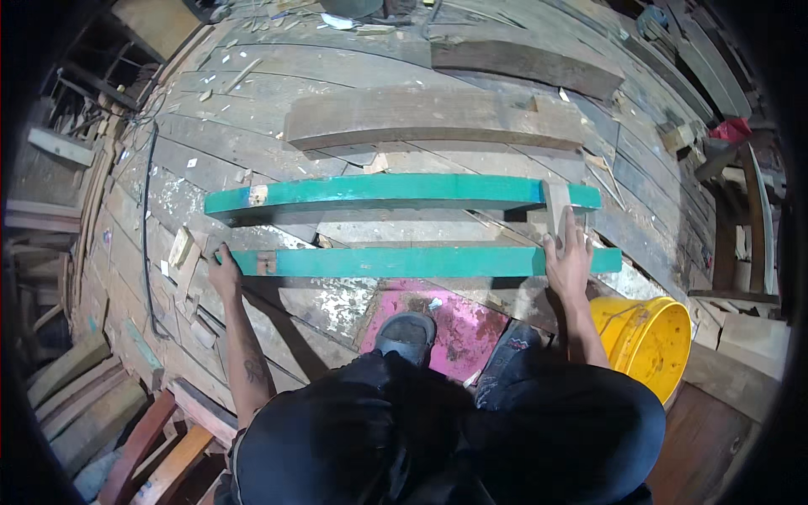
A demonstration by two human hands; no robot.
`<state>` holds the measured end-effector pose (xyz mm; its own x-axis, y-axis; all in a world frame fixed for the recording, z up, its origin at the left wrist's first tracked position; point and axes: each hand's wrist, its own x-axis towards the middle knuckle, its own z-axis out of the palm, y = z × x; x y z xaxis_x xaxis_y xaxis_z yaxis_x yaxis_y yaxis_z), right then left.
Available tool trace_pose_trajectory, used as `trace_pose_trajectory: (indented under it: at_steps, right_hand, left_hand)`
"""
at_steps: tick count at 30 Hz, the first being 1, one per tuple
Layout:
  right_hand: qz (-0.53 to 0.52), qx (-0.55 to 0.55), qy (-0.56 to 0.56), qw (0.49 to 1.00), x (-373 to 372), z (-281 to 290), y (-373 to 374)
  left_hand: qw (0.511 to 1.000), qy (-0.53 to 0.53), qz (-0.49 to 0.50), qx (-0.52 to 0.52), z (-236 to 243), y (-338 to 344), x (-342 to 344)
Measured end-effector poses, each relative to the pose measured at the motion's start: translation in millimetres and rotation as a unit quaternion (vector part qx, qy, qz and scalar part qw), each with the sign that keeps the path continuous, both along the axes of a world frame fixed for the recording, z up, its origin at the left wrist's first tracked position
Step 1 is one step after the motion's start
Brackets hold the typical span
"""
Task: The recorder applies stain to a wooden surface using a brush and then examines pieces of painted lumber.
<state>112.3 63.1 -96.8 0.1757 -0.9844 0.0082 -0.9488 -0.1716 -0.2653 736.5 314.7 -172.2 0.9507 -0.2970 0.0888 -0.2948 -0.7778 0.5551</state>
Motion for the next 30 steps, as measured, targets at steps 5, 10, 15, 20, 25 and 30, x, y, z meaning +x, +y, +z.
trace_pose_trajectory:
  at_steps: [5,10,15,20,25,30]
  right_hand:
    - [-0.013,-0.062,-0.038,0.997,2.9,-4.7,3.9]
    - [-0.005,-0.038,-0.007,0.999,-0.5,-5.4,-0.4]
    - [-0.017,-0.097,-0.063,0.993,5.0,-0.1,0.9]
    - [0.023,-0.063,-0.058,0.996,-0.4,-7.7,-3.4]
    - [0.038,-0.068,-0.011,0.997,-9.5,-9.7,0.3]
    - [0.042,-0.056,-0.021,0.997,5.4,-7.2,0.7]
  left_hand:
    - [1.0,-0.012,0.014,0.018,3.3,-1.1,-4.2]
    - [1.0,0.006,0.002,-0.014,4.1,-5.8,-11.2]
    - [1.0,-0.012,-0.003,-0.007,-4.6,-2.9,-0.8]
    - [1.0,-0.007,0.015,-0.026,-6.0,5.3,0.5]
    - [1.0,0.006,0.017,-0.024,-7.6,-8.2,-12.3]
    - [0.998,0.0,0.055,-0.017,8.8,3.3,-15.0]
